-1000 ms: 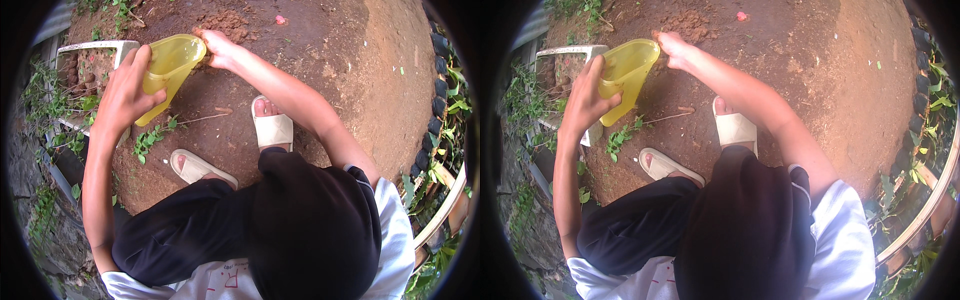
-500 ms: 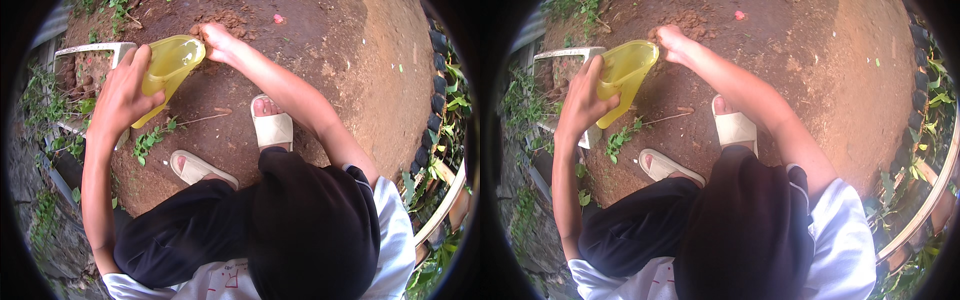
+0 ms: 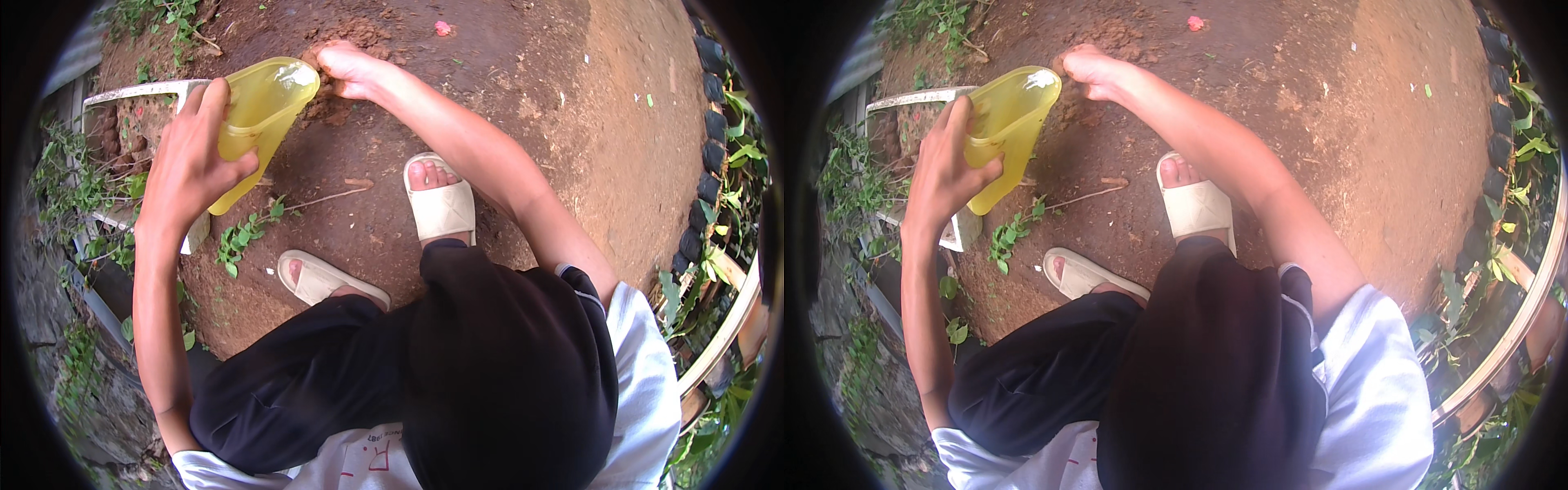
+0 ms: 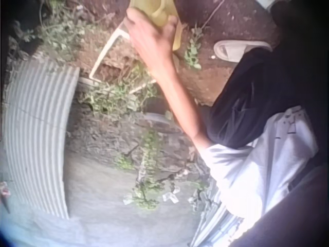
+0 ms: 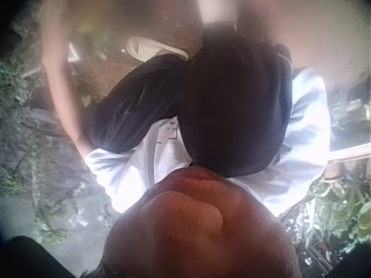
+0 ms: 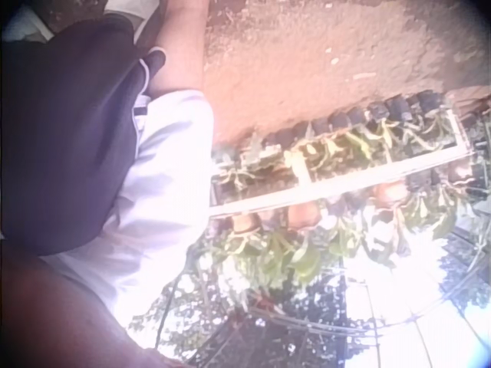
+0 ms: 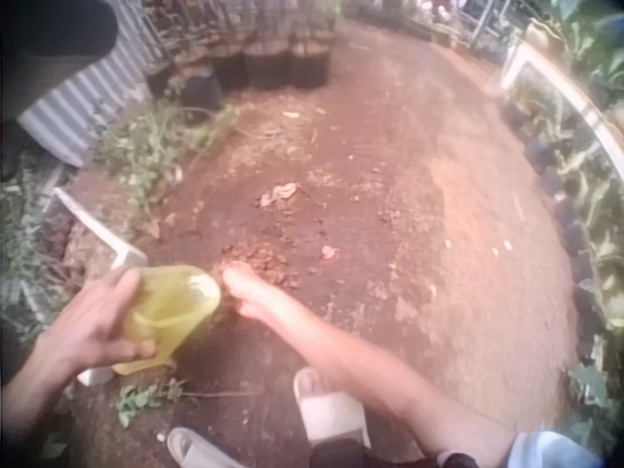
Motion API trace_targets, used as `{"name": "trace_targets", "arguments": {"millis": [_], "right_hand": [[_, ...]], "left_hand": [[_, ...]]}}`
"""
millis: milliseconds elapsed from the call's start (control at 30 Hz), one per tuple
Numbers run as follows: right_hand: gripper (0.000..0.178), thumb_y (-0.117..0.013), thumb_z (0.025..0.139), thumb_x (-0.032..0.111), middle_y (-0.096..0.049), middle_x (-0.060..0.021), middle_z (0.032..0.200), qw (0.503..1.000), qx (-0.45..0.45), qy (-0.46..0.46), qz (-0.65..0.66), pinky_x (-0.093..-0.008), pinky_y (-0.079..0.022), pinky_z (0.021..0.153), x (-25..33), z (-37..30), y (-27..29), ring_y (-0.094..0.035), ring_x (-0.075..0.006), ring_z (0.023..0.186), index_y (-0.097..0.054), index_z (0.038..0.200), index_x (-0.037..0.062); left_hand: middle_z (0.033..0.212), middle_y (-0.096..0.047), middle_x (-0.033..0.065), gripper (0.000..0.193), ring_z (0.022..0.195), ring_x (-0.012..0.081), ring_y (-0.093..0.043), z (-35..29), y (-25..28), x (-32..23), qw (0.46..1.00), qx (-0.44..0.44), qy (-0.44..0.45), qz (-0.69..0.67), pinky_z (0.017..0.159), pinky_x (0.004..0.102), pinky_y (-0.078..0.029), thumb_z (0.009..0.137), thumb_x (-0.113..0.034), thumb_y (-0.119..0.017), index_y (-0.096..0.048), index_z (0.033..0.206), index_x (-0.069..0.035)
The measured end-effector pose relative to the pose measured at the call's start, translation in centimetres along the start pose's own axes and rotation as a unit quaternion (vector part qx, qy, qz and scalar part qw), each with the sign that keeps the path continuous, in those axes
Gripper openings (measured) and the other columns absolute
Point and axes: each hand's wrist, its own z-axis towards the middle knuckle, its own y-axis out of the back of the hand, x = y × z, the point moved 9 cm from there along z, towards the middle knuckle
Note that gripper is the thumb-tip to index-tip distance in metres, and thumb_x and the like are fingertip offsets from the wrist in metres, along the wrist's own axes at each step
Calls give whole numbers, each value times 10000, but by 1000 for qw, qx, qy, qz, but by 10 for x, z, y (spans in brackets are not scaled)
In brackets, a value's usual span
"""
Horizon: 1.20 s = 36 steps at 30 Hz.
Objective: The person prepares a small plant cutting by wrapping its base with soil, then places it into a rectangular planter. They repeat this process with another cutting, using a yellow container to add water to the soil before handling the cuttings.
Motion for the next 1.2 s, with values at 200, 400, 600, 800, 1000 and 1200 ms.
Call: {"name": "trace_targets", "arguments": {"millis": [200,400,600,800,1000,1200], "right_hand": [[176,-525,890,-14,-629,-43,710,987,128,-93,18,-329,-458,475,-6,-5,-2,-584,-139,575,-686,836,30],[143,-536,877,1,-641,-48,715,999,29,4,-16,-321,-481,472,0,4,5,-615,-144,602,-674,869,35],[186,-481,886,-50,-673,-112,803,995,-8,-82,61,-370,-627,643,-14,-5,2,-700,-189,745,-661,914,-16],[144,-525,885,-16,-670,-131,803,997,-55,-2,60,-393,-604,665,-3,-9,-5,-690,-216,738,-663,884,-57],[165,-497,860,-46,-656,-125,772,996,-30,-18,87,-370,-591,648,0,-4,0,-683,-217,710,-654,810,-40],[182,-468,857,-14,-622,-95,730,999,-32,12,28,-309,-535,483,18,-13,-7,-628,-169,615,-632,779,-5]], "left_hand": [[1073,-567,198,605,993,437,-558,3,3,-3,1000,0,3,5,827,508,-474,678,-104,-776,-424,1165,-33],[1059,-563,201,595,976,437,-556,5,0,-5,1000,3,-9,12,810,507,-471,676,-101,-771,-427,1157,-34],[996,-555,207,533,944,439,-564,6,1,-7,1000,11,-5,17,787,510,-474,679,-98,-759,-419,1084,-35],[1143,-567,218,596,1052,449,-565,8,-5,-2,997,60,40,20,876,483,-471,685,-91,-761,-423,1168,-1],[1122,-563,215,575,1034,446,-561,11,-6,-5,997,60,39,21,864,488,-462,685,-94,-763,-422,1138,0],[1105,-563,215,568,1016,444,-558,7,-3,-2,999,34,29,12,854,487,-459,688,-100,-763,-425,1132,3]]}}
